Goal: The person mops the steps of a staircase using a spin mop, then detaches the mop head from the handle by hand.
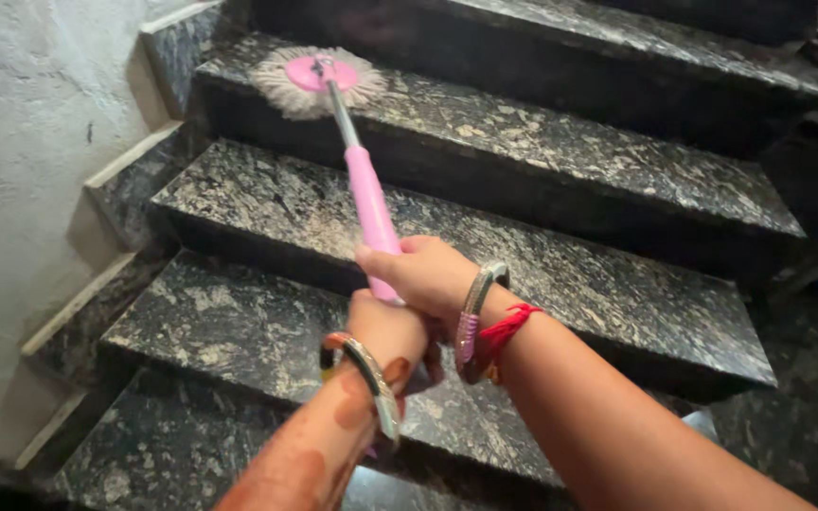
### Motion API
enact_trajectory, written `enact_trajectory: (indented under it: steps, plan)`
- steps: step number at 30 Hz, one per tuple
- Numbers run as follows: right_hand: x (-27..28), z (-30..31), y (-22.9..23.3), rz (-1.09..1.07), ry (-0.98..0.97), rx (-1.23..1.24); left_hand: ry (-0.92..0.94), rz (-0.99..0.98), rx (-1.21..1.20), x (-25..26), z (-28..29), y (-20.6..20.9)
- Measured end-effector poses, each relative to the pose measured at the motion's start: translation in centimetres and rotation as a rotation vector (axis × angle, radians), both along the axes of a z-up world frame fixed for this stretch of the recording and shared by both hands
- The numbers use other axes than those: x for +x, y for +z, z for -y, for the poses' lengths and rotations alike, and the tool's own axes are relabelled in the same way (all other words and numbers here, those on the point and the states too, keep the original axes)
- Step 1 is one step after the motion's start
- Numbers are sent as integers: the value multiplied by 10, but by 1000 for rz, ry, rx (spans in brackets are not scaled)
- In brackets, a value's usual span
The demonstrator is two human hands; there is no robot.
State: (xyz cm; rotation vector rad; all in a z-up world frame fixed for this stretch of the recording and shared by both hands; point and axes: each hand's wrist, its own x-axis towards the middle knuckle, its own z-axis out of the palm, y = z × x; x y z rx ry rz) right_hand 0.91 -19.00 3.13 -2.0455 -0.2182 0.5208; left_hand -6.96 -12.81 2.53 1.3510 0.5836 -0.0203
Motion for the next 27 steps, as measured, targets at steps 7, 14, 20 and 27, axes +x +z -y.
enact_trajectory:
  steps: [7, 14, 20, 27]
  plan:
    - [3, 18, 3, -17, 24, 32, -32, -26, -237, -10, 17, 2]
    - [7, 38, -4, -12, -33, 48, -246, -46, -173, -18, 24, 11]
    - [18, 60, -22, 76, -152, 72, -399, -3, -141, -24, 31, 10]
    - [7, 77, -16, 92, -397, 207, -559, -49, -199, -28, 33, 16]
